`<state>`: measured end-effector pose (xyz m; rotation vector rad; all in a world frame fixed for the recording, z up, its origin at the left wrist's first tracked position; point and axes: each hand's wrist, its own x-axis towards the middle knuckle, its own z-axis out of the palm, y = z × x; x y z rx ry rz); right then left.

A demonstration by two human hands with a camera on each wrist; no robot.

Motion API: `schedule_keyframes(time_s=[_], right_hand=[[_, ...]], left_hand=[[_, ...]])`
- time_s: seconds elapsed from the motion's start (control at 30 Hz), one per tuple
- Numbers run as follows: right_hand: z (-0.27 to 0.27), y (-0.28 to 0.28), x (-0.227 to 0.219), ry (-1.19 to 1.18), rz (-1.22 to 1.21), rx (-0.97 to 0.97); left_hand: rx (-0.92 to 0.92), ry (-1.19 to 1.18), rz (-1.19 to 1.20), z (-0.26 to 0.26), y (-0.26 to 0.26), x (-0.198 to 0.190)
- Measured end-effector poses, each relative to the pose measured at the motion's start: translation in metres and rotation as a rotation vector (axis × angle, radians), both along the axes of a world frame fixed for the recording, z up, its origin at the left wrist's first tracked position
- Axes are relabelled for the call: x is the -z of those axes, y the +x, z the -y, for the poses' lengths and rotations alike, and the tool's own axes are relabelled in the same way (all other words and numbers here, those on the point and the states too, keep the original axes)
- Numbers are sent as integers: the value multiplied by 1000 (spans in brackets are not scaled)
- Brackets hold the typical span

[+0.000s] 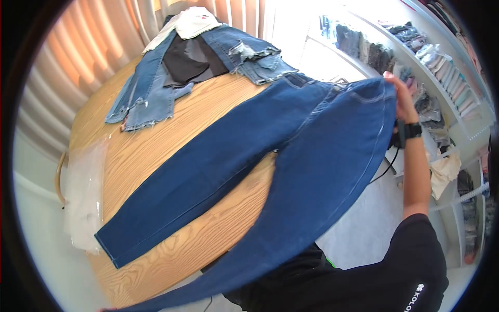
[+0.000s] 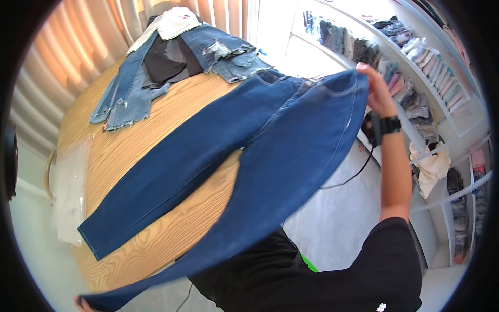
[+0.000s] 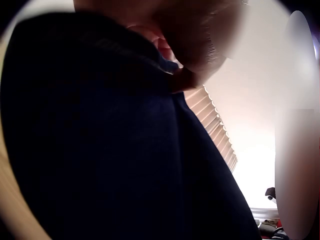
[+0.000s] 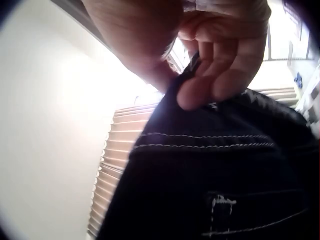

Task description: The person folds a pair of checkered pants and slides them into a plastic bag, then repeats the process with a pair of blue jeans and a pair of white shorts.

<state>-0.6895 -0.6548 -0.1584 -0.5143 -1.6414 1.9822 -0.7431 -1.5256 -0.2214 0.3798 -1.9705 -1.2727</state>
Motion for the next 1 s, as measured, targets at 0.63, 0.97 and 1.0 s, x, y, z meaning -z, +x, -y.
schedule_keyframes(time_s=[0.63,0.97,1.0], right_hand=[[17,-179,109,1050,963,75],[-13,-198,87,996,604,167],[-14,-201,82,939,541,185]], left_hand=[[509,-282,656,18,-148,95],[356,-83,414,11,-180,71],[352,-86,412,16,-186,76]])
